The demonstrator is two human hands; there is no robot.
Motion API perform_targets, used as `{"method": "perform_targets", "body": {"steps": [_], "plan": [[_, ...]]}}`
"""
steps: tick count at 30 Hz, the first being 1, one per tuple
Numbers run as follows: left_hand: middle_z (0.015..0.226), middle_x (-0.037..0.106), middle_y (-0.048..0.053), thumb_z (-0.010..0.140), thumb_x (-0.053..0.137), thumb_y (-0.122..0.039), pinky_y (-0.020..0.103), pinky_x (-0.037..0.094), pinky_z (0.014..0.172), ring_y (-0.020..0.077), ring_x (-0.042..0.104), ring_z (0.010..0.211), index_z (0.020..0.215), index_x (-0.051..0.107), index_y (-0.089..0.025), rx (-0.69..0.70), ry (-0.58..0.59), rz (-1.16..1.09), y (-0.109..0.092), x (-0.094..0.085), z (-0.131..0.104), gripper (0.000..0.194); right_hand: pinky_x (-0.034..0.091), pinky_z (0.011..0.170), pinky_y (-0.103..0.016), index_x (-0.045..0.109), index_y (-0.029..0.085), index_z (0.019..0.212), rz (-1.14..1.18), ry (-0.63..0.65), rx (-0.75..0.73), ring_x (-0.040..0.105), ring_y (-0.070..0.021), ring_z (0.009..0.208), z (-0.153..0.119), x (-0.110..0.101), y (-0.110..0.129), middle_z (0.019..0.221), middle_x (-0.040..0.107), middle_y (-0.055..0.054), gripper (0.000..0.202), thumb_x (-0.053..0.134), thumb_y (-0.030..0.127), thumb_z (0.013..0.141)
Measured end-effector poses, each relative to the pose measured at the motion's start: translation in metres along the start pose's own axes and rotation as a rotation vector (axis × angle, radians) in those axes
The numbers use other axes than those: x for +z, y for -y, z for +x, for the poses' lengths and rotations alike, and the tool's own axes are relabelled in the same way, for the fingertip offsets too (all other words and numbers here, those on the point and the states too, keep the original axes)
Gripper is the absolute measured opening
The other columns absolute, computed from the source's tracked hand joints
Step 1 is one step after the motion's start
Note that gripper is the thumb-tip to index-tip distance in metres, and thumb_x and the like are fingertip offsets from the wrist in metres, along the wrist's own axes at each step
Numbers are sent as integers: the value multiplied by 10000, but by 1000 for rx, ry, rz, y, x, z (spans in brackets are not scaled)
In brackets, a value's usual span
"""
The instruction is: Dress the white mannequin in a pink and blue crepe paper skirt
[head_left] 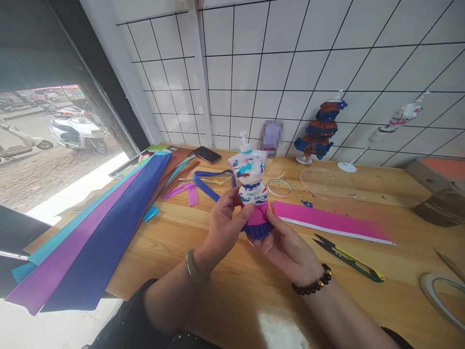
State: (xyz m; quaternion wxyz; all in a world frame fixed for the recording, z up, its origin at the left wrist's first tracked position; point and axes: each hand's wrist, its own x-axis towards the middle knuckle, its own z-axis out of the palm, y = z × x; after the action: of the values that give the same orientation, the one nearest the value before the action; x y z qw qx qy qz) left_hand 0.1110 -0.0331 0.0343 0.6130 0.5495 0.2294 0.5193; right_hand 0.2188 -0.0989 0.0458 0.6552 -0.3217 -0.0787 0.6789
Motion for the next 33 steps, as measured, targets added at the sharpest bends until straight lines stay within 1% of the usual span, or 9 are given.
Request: {"method": "perform_targets", "body": {"steps": [3,7,12,14,17,19,23,28,33], "plan": [[1080,633,74,751,664,-295,302,450,875,183,579,985,1129,558,-194,-12,-27,7,-2,2,-2,405,515,762,-207,698,288,889,9,4,-21,660,-93,842,0,0,-1,939,728,51,130,666,251,768],[1065,639,69,747,669,-294,289,452,856,174,585,967,1109,556,-191,-13,-66,17,0,4,-3,393,522,716,-180,702,251,895,-41,2,-51,663,-93,817,0,0,-3,927,731,28,153,693,254,743],[1025,641,61,758,658,-292,285,454,845,159,587,935,1110,551,-189,-2,-79,55,3,6,-3,382,530,688,-169,704,240,896,-2,-39,-77,668,-98,779,0,0,-5,895,736,20,181,697,181,725],[1026,640,63,762,653,-289,286,455,843,158,587,933,1111,545,-187,-3,-82,69,2,6,-2,380,533,695,-169,705,236,900,13,-47,-72,670,-101,786,0,1,-4,902,736,17,177,683,174,736],[1034,635,64,775,639,-284,289,454,841,155,584,931,1110,539,-186,10,-76,100,2,6,-2,363,538,725,-180,704,207,922,23,-62,-57,672,-104,805,-1,3,-2,916,736,-5,155,630,180,789],[1030,631,65,779,636,-281,294,452,844,156,582,928,1110,538,-184,26,-71,131,3,6,-3,358,545,709,-192,704,204,924,32,-68,-49,674,-105,786,-2,4,-2,906,737,-10,148,608,191,812],[1052,620,73,779,635,-271,316,443,872,170,569,969,1132,525,-180,54,-56,144,7,7,-4,381,542,650,-186,711,224,880,61,-74,-36,673,-101,732,-3,4,-2,868,741,-3,132,630,168,791],[1064,615,77,780,631,-273,317,450,864,170,571,960,1122,529,-179,56,-57,145,8,9,-5,369,529,629,-166,718,206,828,36,-97,-42,666,-92,682,-3,4,-3,810,742,0,100,658,160,763],[1064,616,79,773,634,-279,323,452,869,174,572,966,1111,531,-177,50,-68,148,7,9,-4,367,525,625,-157,716,211,817,42,-94,-47,663,-82,677,-1,3,-3,810,741,14,90,682,172,743]]}}
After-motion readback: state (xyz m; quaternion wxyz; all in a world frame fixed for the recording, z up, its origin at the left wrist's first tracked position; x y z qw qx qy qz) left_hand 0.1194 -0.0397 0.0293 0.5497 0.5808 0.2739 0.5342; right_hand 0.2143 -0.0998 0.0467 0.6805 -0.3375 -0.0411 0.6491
